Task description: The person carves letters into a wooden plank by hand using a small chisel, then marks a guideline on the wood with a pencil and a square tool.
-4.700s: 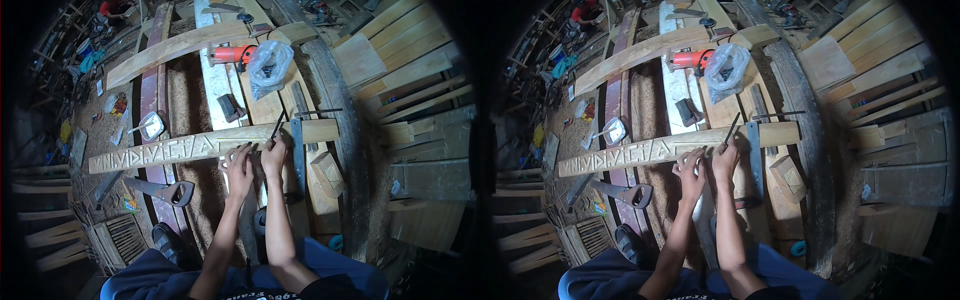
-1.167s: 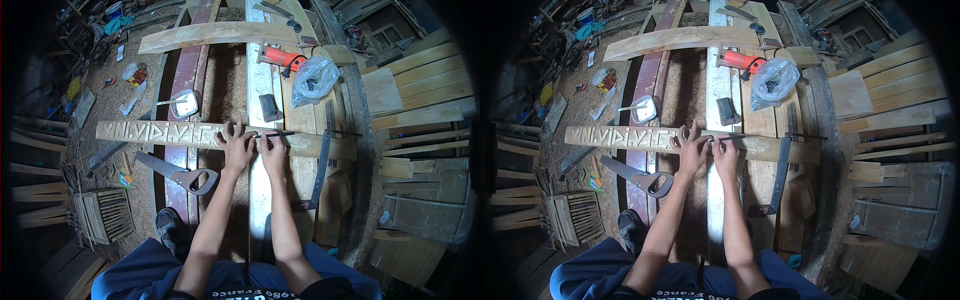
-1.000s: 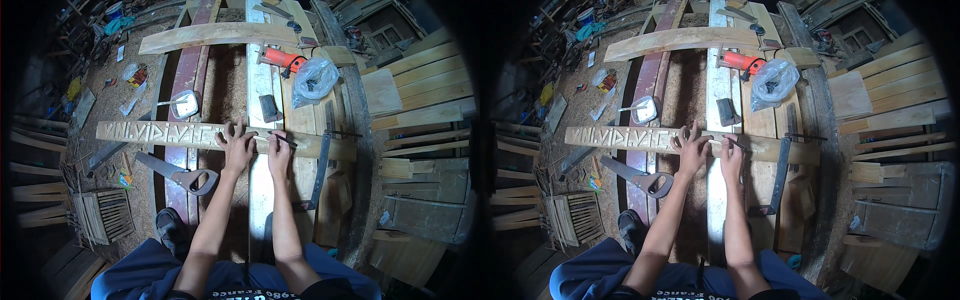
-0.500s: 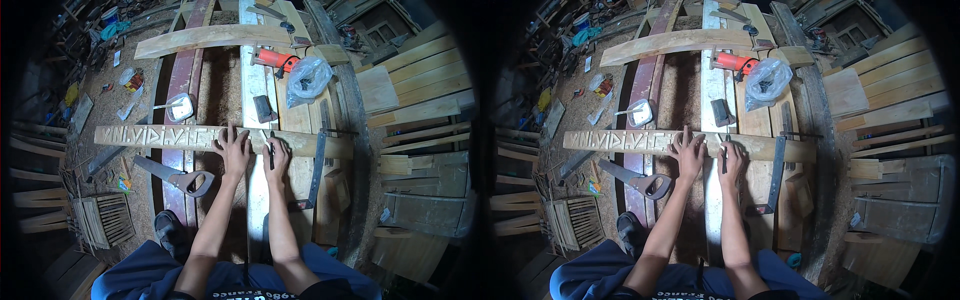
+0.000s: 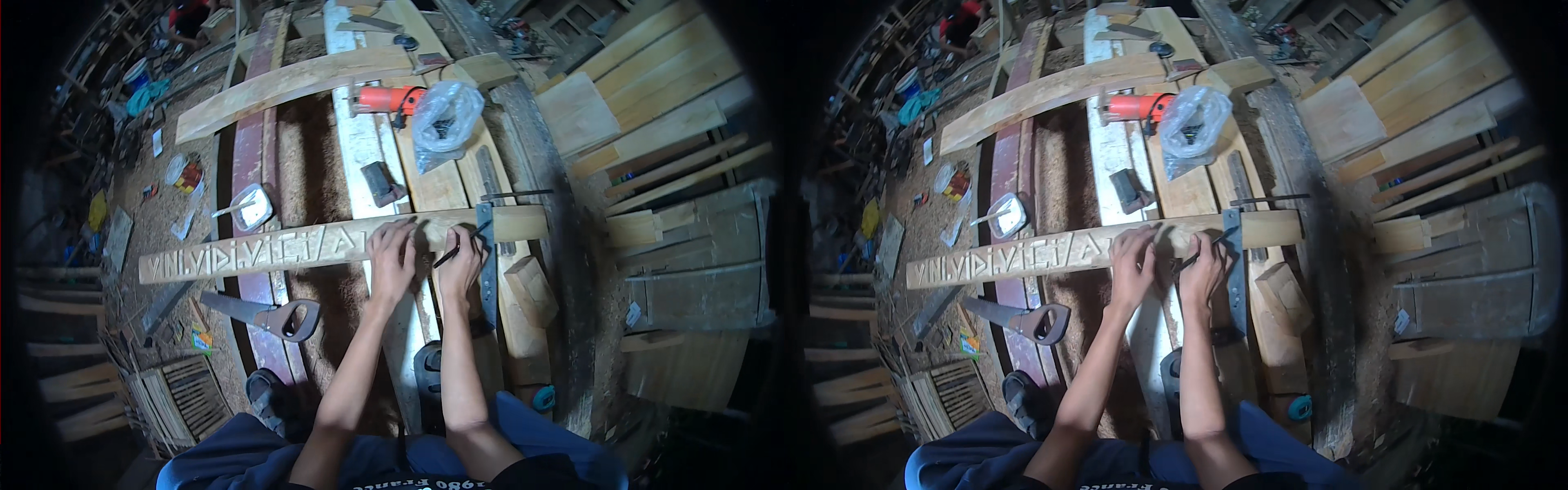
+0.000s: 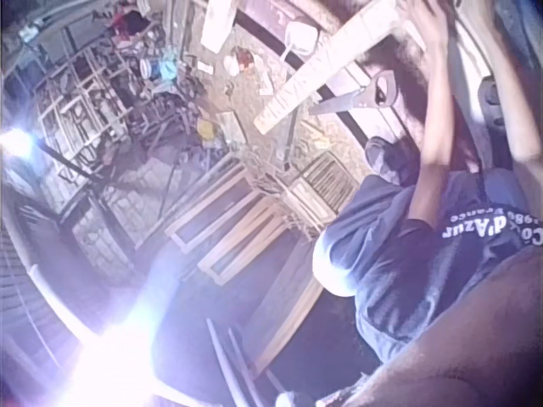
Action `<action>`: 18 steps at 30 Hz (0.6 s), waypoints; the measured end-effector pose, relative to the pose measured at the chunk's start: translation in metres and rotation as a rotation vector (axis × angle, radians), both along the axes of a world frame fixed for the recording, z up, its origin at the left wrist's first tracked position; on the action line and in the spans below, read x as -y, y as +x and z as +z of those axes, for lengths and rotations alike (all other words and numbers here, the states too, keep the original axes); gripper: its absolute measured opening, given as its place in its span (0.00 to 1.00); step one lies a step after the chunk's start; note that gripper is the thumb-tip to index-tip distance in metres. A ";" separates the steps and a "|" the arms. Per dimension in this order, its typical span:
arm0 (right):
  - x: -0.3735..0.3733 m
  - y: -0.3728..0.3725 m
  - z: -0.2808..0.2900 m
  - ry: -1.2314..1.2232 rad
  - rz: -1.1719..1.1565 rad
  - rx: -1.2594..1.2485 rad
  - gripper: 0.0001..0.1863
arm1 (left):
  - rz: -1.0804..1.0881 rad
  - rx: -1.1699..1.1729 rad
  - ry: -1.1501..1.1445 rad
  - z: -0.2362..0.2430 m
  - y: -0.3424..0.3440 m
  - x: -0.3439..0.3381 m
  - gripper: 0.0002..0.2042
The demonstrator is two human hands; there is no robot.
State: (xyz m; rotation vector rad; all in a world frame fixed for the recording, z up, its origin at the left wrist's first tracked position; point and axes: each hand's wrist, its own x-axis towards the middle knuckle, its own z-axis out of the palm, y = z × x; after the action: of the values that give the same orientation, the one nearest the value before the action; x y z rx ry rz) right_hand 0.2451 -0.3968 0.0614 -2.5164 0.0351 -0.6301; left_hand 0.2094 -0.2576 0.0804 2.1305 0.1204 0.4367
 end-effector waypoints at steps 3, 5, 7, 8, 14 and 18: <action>0.031 -0.003 -0.007 0.011 -0.044 -0.065 0.12 | -0.121 -0.012 -0.008 -0.010 0.004 0.028 0.14; 0.042 -0.007 -0.012 0.002 -0.097 -0.062 0.17 | -0.176 -0.029 -0.016 -0.016 0.006 0.045 0.14; 0.050 -0.010 -0.017 0.057 -0.117 -0.112 0.19 | -0.223 -0.058 -0.018 -0.021 0.007 0.058 0.14; 0.052 -0.009 -0.020 0.043 -0.118 -0.128 0.19 | -0.228 -0.078 -0.009 -0.023 0.006 0.063 0.14; 0.056 -0.006 -0.023 0.185 -0.097 -0.135 0.17 | -0.192 -0.083 0.033 -0.020 0.006 0.066 0.13; 0.056 -0.005 -0.019 0.249 -0.047 -0.126 0.15 | -0.089 -0.088 0.032 -0.016 -0.002 0.050 0.12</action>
State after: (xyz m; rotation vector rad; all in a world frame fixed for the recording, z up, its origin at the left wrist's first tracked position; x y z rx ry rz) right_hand 0.2406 -0.4532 0.0422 -2.3153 0.2064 -0.4542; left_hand 0.2071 -0.3078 0.0645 2.1777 0.0692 0.2950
